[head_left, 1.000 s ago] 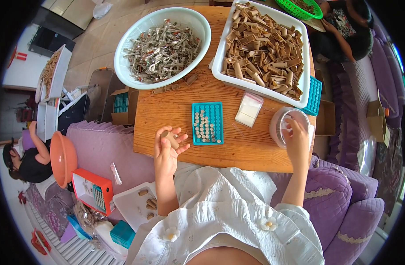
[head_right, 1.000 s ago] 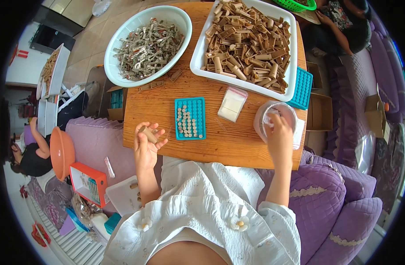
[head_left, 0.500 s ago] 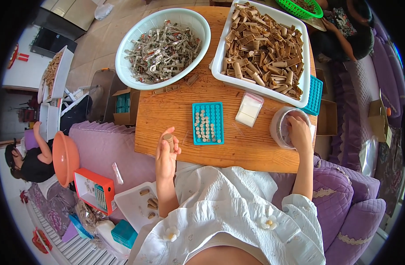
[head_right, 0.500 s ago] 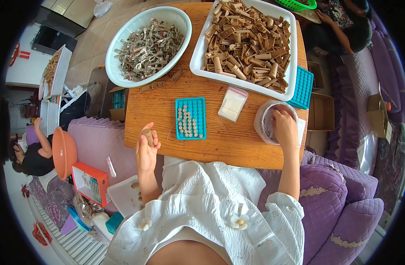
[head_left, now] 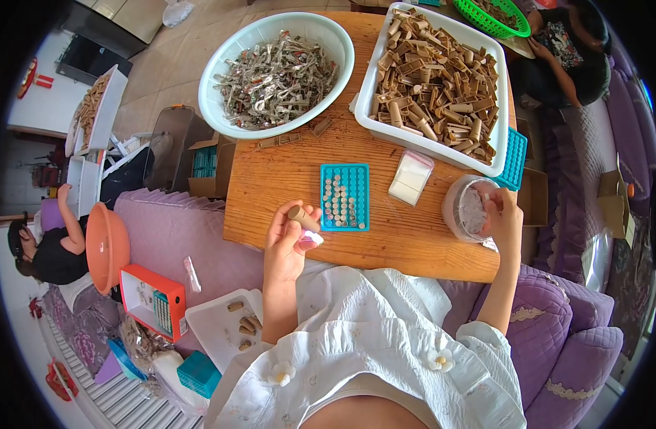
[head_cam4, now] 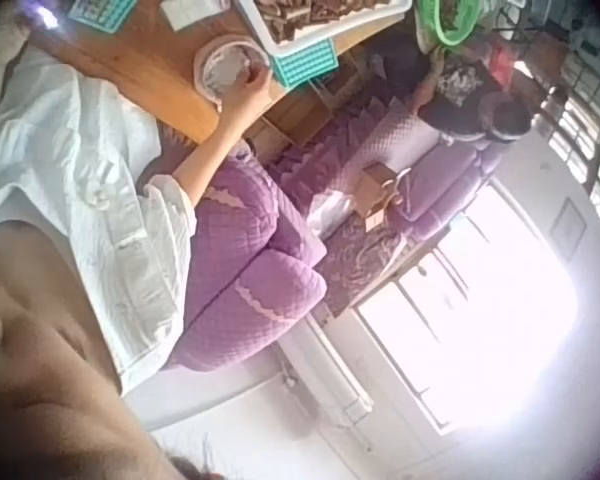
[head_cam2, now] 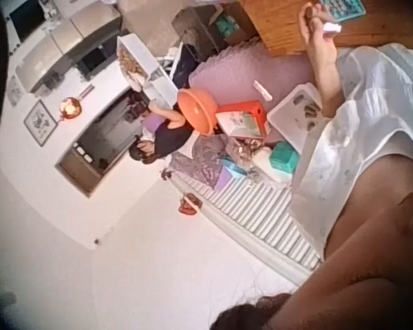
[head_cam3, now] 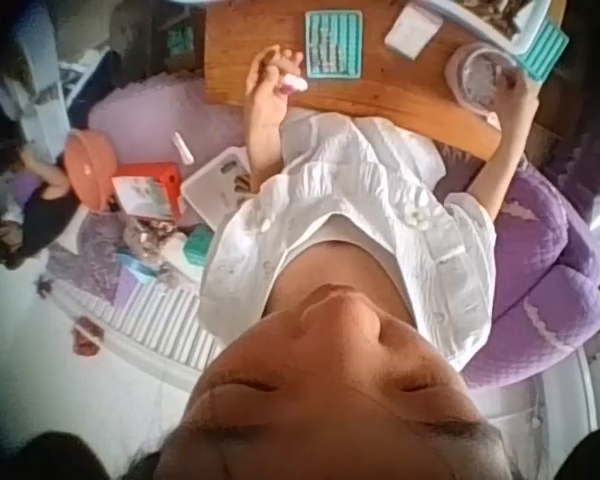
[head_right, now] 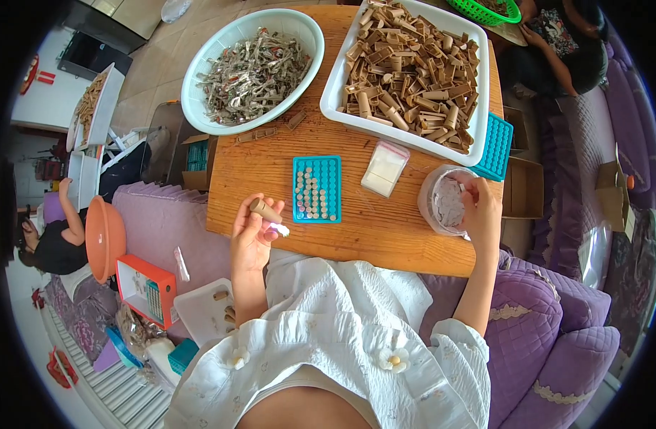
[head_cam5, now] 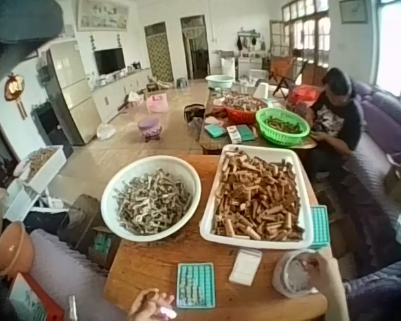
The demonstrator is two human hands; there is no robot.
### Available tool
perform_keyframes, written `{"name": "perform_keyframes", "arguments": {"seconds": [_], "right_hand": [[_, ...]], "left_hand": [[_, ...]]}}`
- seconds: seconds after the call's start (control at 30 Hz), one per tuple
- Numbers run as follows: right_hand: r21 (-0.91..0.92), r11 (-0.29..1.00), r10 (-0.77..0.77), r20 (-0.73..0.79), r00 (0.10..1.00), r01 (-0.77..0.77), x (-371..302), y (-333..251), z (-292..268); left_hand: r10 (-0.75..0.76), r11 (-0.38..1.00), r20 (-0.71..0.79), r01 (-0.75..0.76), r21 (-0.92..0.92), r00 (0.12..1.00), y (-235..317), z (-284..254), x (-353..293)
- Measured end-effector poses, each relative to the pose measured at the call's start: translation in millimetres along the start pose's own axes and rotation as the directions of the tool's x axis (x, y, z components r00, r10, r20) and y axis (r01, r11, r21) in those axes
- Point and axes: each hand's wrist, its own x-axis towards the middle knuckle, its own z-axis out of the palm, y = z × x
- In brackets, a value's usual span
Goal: The person assembles firecracker components by hand, taking cardboard tubes, fuses, and end caps from containers and trays on the table and fitting them together.
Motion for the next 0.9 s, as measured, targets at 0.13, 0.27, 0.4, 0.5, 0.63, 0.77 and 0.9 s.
{"name": "perform_keyframes", "arguments": {"seconds": [0.13,0.27,0.4,0.5,0.63,0.77,0.9], "right_hand": [[0.046,0.99,-0.126,-0.127,0.984,0.132,-5,-26,2],[0.296,0.893,-0.324,-0.099,0.941,0.339,-9,-86,20],[0.569,0.707,-0.527,0.027,0.85,0.42,-19,-145,45],[0.67,0.558,-0.659,0.0,0.752,0.489,-17,-167,64],[0.687,0.602,-0.661,0.144,0.736,0.406,-17,-178,68],[0.638,0.643,-0.679,0.219,0.701,0.424,-13,-184,60],[0.593,0.652,-0.721,0.292,0.628,0.472,-7,-188,56]], "left_hand": [[-0.175,0.902,0.22,0.246,-0.354,0.96,-1,-7,4],[-0.196,0.92,0.195,0.248,-0.302,0.961,7,21,-2],[-0.254,0.903,0.171,0.297,-0.31,0.952,12,40,-7],[-0.233,0.892,0.297,0.326,-0.313,0.926,11,42,-6],[-0.225,0.918,0.264,0.295,-0.265,0.938,15,50,-10],[-0.214,0.929,0.303,0.289,-0.231,0.929,11,43,-8],[-0.256,0.918,0.308,0.331,-0.22,0.916,8,43,-7]]}}
